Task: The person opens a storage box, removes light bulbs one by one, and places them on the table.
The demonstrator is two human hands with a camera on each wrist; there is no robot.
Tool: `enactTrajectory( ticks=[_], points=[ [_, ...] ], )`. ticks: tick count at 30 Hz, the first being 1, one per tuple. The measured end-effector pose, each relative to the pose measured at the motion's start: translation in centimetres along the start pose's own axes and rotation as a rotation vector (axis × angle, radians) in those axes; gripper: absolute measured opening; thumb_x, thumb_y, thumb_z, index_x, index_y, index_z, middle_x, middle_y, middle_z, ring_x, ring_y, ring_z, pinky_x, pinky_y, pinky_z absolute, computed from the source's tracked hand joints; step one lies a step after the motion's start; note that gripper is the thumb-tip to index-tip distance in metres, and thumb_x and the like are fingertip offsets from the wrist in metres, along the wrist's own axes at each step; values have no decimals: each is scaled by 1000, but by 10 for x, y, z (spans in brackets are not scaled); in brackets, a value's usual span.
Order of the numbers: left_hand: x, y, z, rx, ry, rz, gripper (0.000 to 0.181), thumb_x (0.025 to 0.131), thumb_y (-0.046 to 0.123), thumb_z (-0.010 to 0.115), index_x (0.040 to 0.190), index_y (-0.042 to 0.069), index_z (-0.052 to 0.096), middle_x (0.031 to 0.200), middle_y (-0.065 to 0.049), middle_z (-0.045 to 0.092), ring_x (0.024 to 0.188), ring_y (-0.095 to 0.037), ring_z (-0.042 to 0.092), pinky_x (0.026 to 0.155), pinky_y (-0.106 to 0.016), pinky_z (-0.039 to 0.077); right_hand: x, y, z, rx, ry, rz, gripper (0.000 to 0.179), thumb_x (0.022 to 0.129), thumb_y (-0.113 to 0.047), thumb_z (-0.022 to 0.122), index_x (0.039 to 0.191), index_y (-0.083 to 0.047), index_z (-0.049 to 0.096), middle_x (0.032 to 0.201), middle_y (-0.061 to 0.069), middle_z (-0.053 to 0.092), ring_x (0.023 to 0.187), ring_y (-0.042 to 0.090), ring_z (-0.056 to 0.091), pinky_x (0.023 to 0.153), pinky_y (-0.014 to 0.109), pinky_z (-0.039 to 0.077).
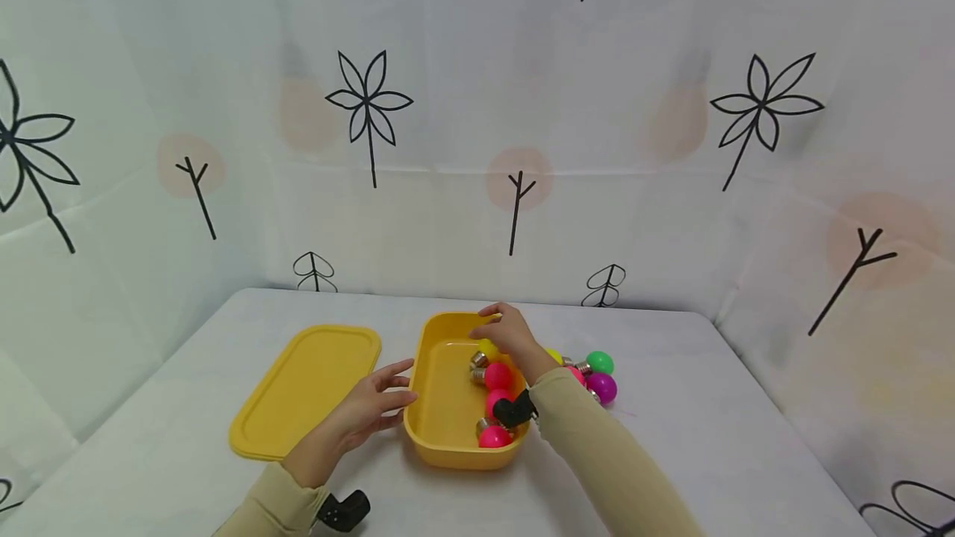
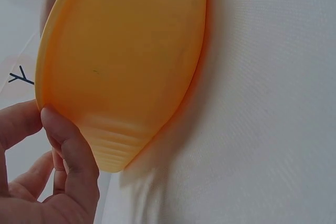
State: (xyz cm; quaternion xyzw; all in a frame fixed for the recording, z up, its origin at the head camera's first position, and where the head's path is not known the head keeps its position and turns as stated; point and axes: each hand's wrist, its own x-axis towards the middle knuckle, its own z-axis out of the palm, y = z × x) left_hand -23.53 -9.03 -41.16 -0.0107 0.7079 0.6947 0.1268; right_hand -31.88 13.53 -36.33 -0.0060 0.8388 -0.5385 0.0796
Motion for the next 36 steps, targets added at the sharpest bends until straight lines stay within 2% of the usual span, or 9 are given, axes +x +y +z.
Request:
enactTrajectory(
  ticks=[6,12,18,22,30,36],
  points=[
    [0,1,0,-2,-2,-4,63,85,7,67,141,10,40,119,-16,48,81,-20,56,69,-28,53,7,2,5,-7,13,-4,45,82,-12,68,122,0,52,116,20,56,101,34,53,91,46,43],
    [0,1,0,4,3,-9,62,85,7,67,141,11,40,117,-13,49,81,-20,56,69,-28,53,13,1,12,103,-53,-2,42,85,-5,65,122,4,49,118,24,53,107,37,53,93,48,42],
    [2,0,-1,0,3,-12,62,85,7,67,141,10,41,117,-14,48,81,-19,55,69,-28,53,19,2,23,-20,-104,2,43,81,-4,67,122,2,53,118,20,55,105,33,54,91,45,45],
    [1,1,-1,-4,-6,-9,62,85,7,66,141,9,40,119,-16,47,81,-19,56,69,-27,53,21,3,30,-75,-121,-19,46,79,-1,67,122,5,53,118,23,55,99,31,57,86,41,48],
    [1,0,1,-8,3,-10,61,85,7,67,141,10,41,117,-15,48,81,-19,55,69,-27,53,24,7,41,-20,-139,21,50,78,2,67,125,5,50,114,21,53,85,26,55,79,37,51],
    [2,1,1,-18,2,-12,61,85,7,67,141,10,41,117,-15,48,81,-18,55,69,-27,53,25,7,45,-1,-192,63,51,78,-3,69,125,1,49,111,16,54,79,27,60,73,34,52]
  ],
)
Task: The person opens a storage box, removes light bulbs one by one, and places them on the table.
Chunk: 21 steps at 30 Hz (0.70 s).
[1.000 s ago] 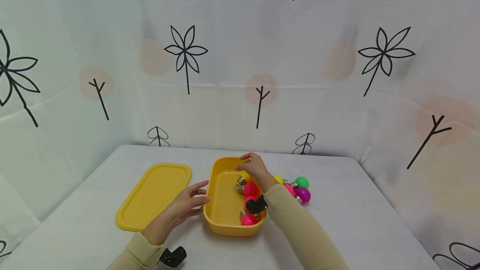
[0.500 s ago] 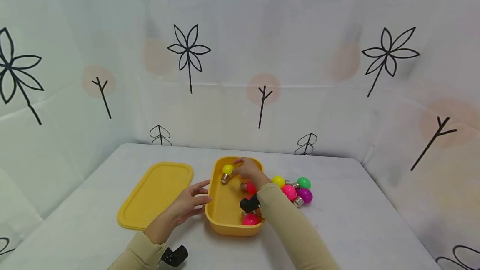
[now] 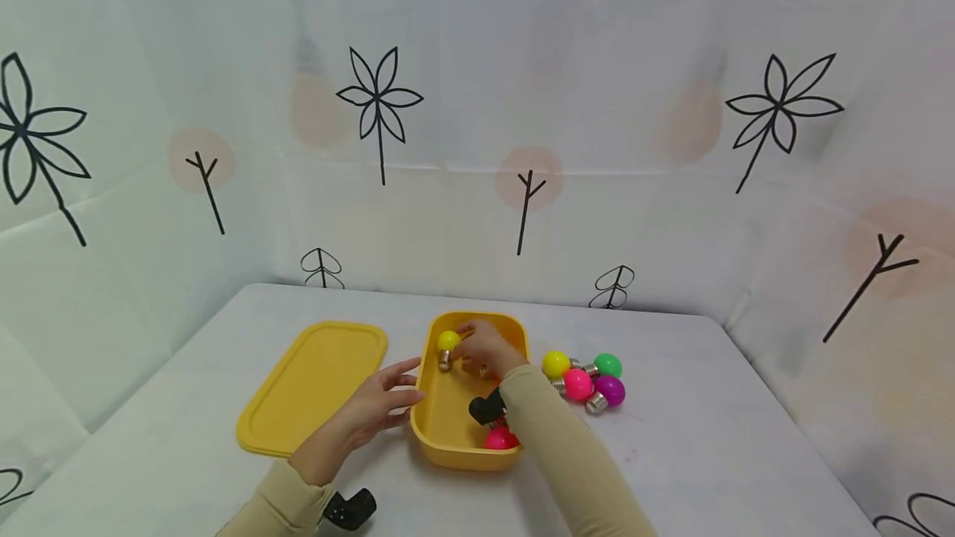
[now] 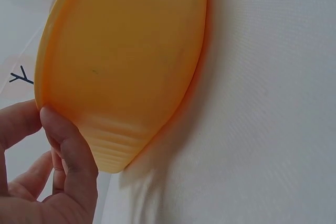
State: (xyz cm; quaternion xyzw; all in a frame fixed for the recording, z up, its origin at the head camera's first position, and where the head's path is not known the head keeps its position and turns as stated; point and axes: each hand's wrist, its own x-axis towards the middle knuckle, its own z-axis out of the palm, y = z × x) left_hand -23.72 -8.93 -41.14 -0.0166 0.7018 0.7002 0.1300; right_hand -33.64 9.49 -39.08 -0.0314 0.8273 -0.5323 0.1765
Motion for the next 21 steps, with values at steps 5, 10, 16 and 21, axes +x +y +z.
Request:
enactTrajectory(
  ticks=[5,10,16,21],
  points=[
    [0,0,0,-9,-3,5,61,85,5,66,141,9,41,118,-17,47,79,-18,56,67,-26,52,1,-1,4,52,-41,-6,49,78,2,67,123,3,48,106,17,55,79,27,61,75,35,53],
    [1,-1,0,-5,6,1,61,85,5,66,140,9,42,118,-17,47,81,-19,56,68,-26,52,2,-1,5,90,-73,26,49,79,6,64,124,4,46,99,18,57,79,28,62,77,38,53],
    [3,-3,0,-3,6,2,61,85,6,67,140,10,42,117,-16,48,81,-19,56,68,-26,52,-2,-2,5,113,-130,66,47,79,5,66,122,4,47,99,18,57,79,27,60,76,38,53],
    [2,-3,-1,-3,4,6,60,85,6,67,140,10,42,116,-14,48,82,-19,56,68,-27,52,-10,-8,2,163,-195,78,44,82,3,65,122,1,47,104,17,56,83,27,60,77,39,53]
  ],
)
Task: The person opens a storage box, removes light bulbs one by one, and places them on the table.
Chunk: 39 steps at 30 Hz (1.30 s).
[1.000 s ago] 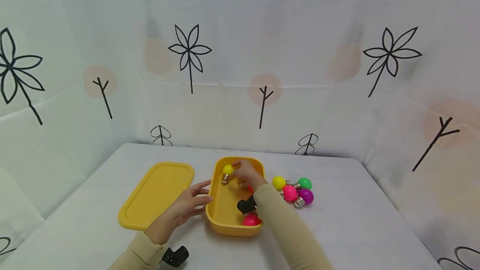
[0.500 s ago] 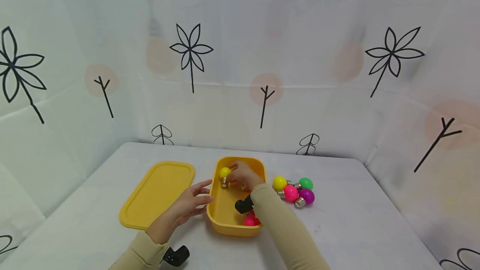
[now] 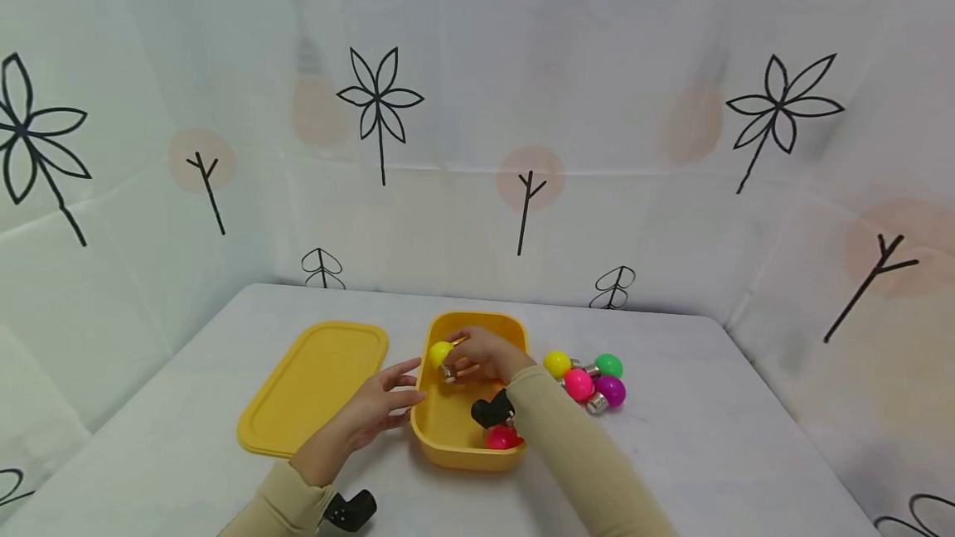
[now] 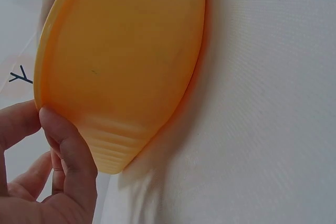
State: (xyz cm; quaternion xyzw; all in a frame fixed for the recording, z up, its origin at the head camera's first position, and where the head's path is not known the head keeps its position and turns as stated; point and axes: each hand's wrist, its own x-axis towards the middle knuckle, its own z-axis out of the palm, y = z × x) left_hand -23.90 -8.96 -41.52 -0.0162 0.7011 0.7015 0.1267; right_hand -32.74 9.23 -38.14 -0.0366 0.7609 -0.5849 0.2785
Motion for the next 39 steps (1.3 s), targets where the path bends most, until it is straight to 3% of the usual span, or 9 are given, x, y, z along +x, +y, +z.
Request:
enactTrajectory(
  ticks=[15,30,39],
  points=[
    [-3,2,0,23,-14,-4,64,84,11,70,141,11,41,116,-13,48,84,-20,56,70,-28,52,-40,-8,-1,-30,-117,-102,45,83,1,64,124,3,47,110,17,54,86,26,62,75,42,53],
    [-5,2,-2,17,-4,5,63,85,7,68,141,10,40,117,-15,47,81,-20,55,68,-28,52,-81,-7,-19,-103,0,-202,45,83,-7,68,124,2,51,106,16,55,85,25,62,72,39,54],
    [-2,0,-2,17,-10,7,63,85,8,68,141,10,40,117,-15,47,82,-21,55,69,-28,52,-104,2,-36,-127,44,-206,46,83,-9,68,125,1,51,107,14,55,87,25,61,75,39,54]
  ],
)
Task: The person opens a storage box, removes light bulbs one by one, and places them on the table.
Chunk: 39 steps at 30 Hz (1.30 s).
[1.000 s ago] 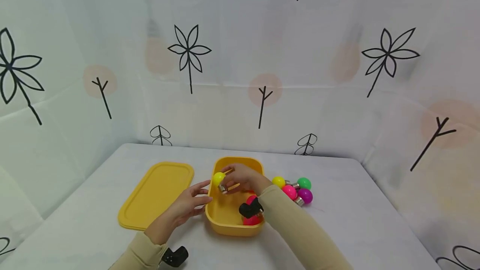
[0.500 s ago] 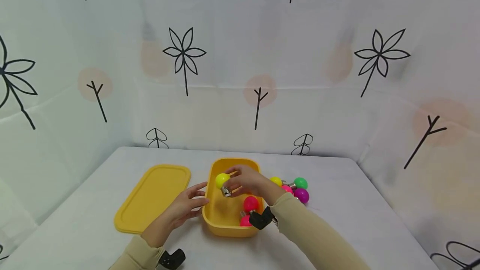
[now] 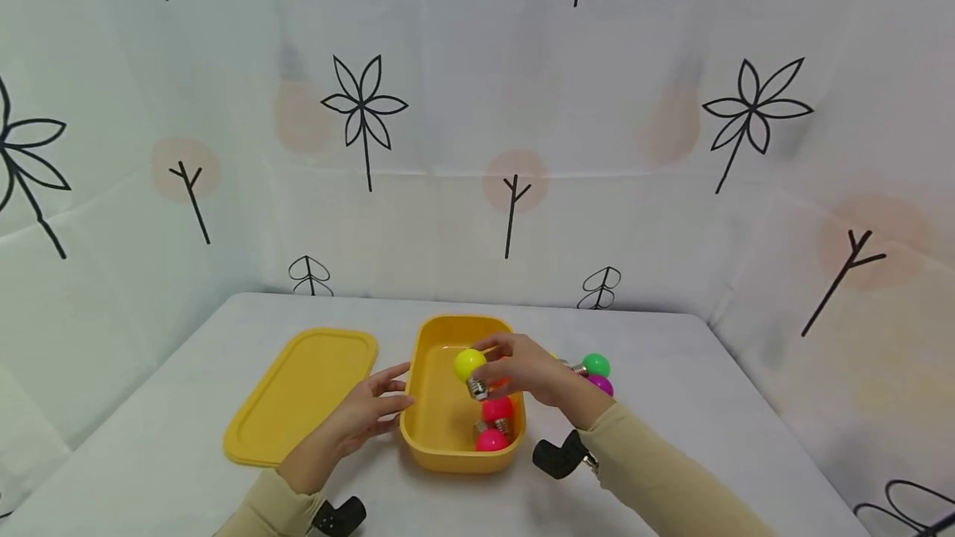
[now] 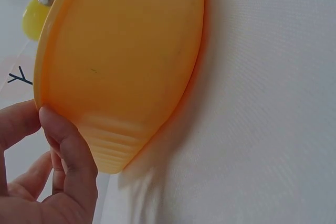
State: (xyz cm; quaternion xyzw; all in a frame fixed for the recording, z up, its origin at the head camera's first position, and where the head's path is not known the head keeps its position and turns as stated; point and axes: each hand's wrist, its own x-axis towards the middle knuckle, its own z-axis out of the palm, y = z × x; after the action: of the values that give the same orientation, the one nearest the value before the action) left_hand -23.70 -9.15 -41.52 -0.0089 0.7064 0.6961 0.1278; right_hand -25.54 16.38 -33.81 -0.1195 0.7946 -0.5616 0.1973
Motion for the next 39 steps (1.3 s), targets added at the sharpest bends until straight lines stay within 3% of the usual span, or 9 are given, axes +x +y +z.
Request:
enactTrajectory(
  ticks=[10,17,21,32,39],
  points=[
    [0,2,2,5,19,-14,61,85,8,68,140,12,42,115,-14,48,84,-22,55,71,-29,53,-26,9,-18,-71,118,36,46,80,-9,71,123,-3,55,108,12,56,84,22,61,70,37,55],
    [-1,3,1,4,22,-7,61,85,7,67,141,11,42,116,-15,47,83,-21,55,69,-28,53,-42,17,-32,-86,106,19,47,83,-11,67,126,0,51,109,13,56,84,23,61,72,37,54],
    [-3,3,2,2,22,-6,62,85,7,67,141,10,41,115,-15,47,81,-20,55,68,-28,52,-48,25,-37,-94,143,32,48,83,-11,68,126,0,51,112,13,55,85,24,60,72,37,54],
    [-3,1,2,-6,19,5,61,85,5,67,141,9,41,114,-14,48,81,-20,55,67,-28,52,-51,56,-46,-136,320,74,54,76,-18,77,121,0,54,112,12,56,91,24,55,71,34,54],
    [-4,2,3,-7,14,9,61,85,6,66,141,9,41,114,-13,48,82,-21,55,68,-28,52,-50,79,-49,-183,373,93,51,74,-20,78,117,-2,58,107,10,55,91,25,52,70,34,54]
  ],
)
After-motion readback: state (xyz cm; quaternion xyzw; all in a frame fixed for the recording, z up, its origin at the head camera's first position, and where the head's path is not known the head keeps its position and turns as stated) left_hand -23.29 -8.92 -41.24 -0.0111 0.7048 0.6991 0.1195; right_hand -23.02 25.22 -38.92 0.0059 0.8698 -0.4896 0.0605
